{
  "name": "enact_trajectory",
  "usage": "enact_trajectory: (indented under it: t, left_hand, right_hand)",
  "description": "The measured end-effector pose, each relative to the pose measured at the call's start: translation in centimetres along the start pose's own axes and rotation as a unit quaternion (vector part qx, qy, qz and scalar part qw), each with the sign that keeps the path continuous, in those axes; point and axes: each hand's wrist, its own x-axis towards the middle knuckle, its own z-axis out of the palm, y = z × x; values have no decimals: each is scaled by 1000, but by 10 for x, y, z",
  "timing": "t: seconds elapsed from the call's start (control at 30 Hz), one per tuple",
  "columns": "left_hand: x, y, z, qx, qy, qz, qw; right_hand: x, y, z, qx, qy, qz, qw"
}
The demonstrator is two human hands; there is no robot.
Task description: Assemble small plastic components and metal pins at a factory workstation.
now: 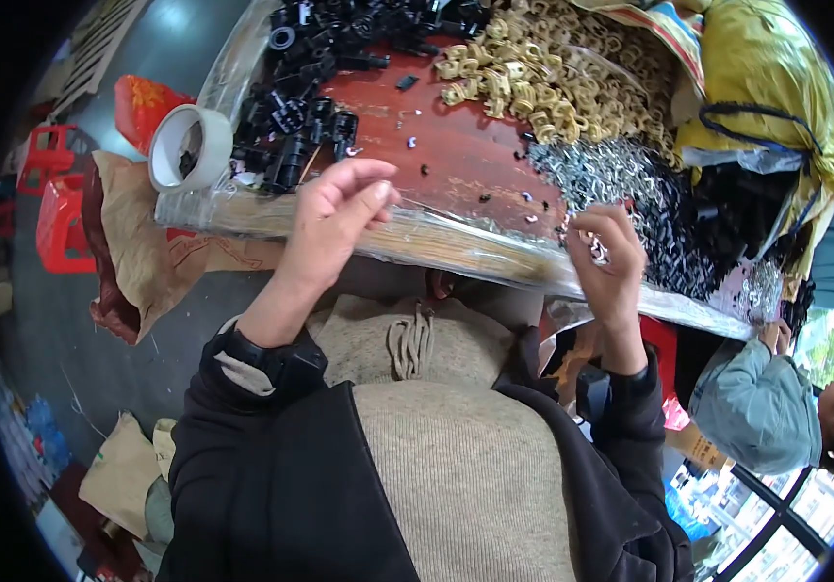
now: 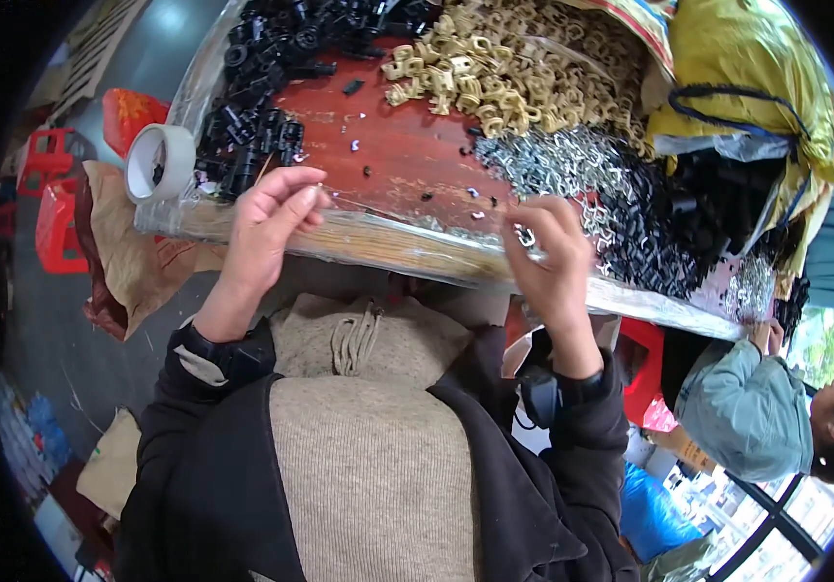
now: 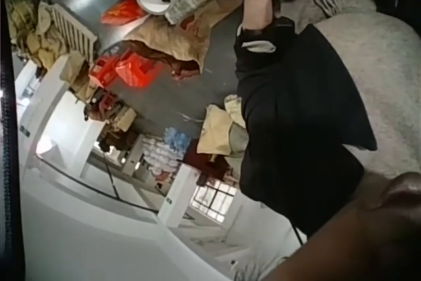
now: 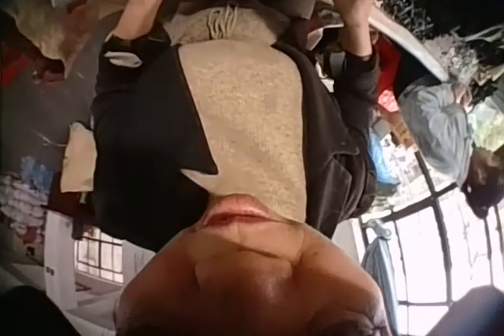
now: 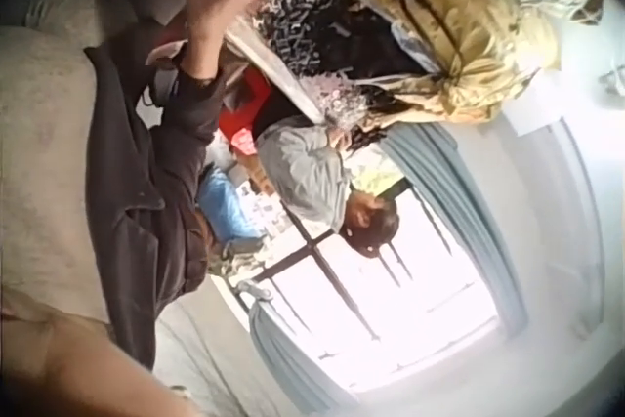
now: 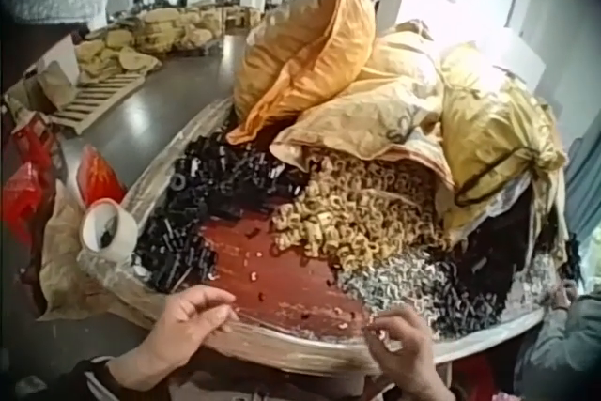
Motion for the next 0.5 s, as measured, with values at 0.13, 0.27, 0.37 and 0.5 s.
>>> enact_trajectory:
  t: [0.13, 0.27, 0.37, 0.5]
  left_hand:
    - [-3, 5, -38, 111, 78, 89, 987]
    - [-8, 9, -49, 131, 113, 114, 978]
    - [-15, 7, -50, 112, 115, 105, 981]
    - [-19, 0, -51, 87, 105, 88, 987]
  right_hand:
    - [54, -35, 47, 59, -137, -118, 982]
    - [91, -67, 100, 23, -156, -143, 977]
    - [105, -84, 133, -51, -154, -127, 979]
    - [110, -85, 163, -116, -145, -104, 977]
